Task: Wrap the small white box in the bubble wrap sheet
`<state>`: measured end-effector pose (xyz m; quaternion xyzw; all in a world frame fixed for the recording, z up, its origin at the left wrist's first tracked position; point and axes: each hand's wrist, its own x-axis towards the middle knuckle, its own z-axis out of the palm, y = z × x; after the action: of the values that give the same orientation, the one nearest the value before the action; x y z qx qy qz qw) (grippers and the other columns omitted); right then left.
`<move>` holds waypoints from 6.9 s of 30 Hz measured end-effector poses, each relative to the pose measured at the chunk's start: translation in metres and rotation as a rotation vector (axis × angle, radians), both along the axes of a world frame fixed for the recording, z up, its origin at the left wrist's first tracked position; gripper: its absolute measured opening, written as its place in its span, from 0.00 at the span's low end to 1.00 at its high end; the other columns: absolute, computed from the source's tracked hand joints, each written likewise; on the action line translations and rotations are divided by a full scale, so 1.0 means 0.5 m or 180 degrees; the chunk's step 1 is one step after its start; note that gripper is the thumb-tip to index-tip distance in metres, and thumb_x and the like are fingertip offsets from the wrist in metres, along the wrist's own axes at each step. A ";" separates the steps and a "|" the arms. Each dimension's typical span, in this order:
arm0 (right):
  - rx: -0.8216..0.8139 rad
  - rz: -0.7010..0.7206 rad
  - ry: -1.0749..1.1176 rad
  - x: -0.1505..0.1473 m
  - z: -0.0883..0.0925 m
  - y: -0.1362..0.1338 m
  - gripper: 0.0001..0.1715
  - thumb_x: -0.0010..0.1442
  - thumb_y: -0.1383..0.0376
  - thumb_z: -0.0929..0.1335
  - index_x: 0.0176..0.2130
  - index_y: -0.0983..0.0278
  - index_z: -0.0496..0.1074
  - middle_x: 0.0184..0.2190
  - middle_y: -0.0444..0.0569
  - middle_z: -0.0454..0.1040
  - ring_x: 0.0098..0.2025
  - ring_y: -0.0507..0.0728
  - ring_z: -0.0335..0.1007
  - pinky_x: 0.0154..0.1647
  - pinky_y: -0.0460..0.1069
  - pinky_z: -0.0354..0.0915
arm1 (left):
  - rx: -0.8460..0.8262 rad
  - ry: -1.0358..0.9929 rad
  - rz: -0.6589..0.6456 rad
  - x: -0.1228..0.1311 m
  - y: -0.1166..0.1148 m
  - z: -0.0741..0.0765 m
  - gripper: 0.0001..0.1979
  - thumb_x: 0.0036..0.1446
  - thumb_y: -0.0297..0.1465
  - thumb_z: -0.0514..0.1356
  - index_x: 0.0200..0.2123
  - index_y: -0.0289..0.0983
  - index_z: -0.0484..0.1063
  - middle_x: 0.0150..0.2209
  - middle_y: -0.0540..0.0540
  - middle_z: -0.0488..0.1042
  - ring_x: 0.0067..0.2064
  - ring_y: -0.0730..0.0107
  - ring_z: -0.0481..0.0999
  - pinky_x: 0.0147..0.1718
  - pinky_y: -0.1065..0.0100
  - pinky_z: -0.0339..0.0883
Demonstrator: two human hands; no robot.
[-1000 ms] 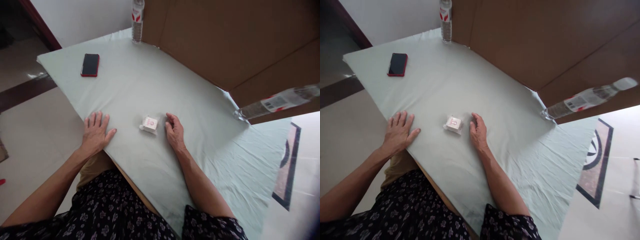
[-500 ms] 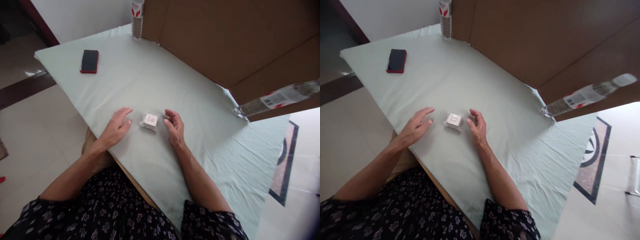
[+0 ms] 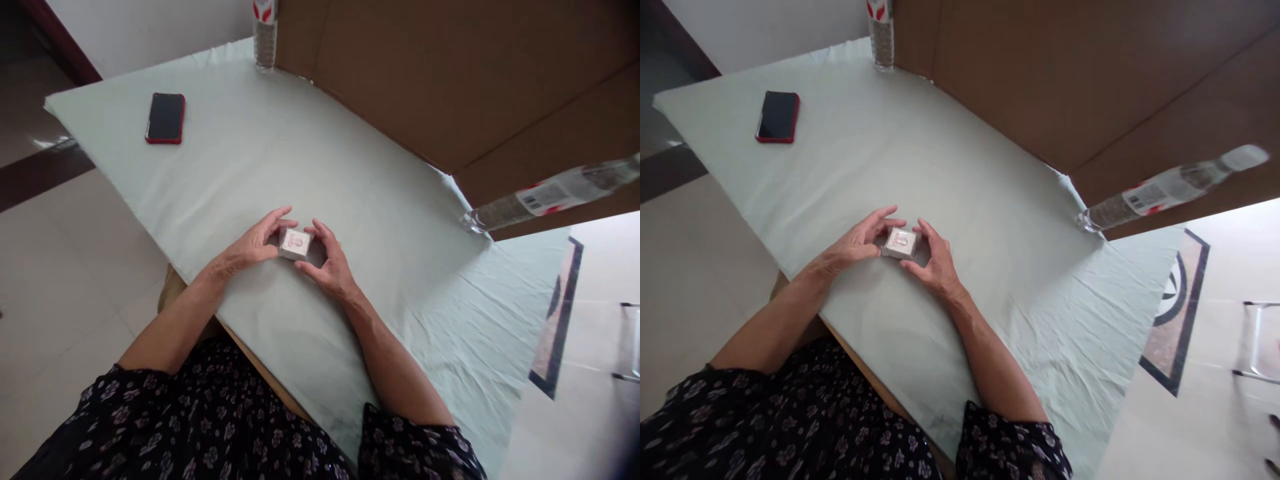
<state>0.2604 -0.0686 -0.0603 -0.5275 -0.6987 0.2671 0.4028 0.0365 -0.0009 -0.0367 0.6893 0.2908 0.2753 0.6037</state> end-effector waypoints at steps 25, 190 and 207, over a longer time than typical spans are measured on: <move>0.0619 -0.0214 -0.0391 -0.015 0.042 -0.016 0.19 0.63 0.53 0.71 0.53 0.51 0.73 0.57 0.50 0.76 0.59 0.64 0.71 0.63 0.64 0.62 | 0.0850 0.0466 0.0190 0.015 -0.015 -0.004 0.46 0.45 0.27 0.58 0.70 0.39 0.54 0.57 0.40 0.72 0.48 0.61 0.74 0.48 0.60 0.69; -0.0220 0.0039 -0.0431 -0.008 0.151 0.042 0.34 0.58 0.47 0.72 0.59 0.57 0.70 0.57 0.54 0.75 0.53 0.64 0.74 0.53 0.61 0.71 | 0.2824 0.0736 0.1454 0.000 -0.013 0.048 0.18 0.63 0.34 0.56 0.54 0.35 0.72 0.51 0.40 0.79 0.60 0.54 0.73 0.60 0.52 0.65; -0.1130 0.0866 -0.0595 0.025 0.156 -0.081 0.12 0.66 0.59 0.68 0.45 0.61 0.78 0.40 0.49 0.82 0.39 0.56 0.78 0.36 0.49 0.71 | 0.2229 0.2547 0.0061 -0.088 -0.086 0.097 0.12 0.63 0.36 0.58 0.45 0.38 0.77 0.35 0.44 0.79 0.40 0.57 0.79 0.39 0.60 0.72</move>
<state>0.2728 -0.1091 0.0180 -0.5135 -0.7396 0.3875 0.1977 -0.0075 -0.0437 0.0119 0.8981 0.3954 0.0769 0.1768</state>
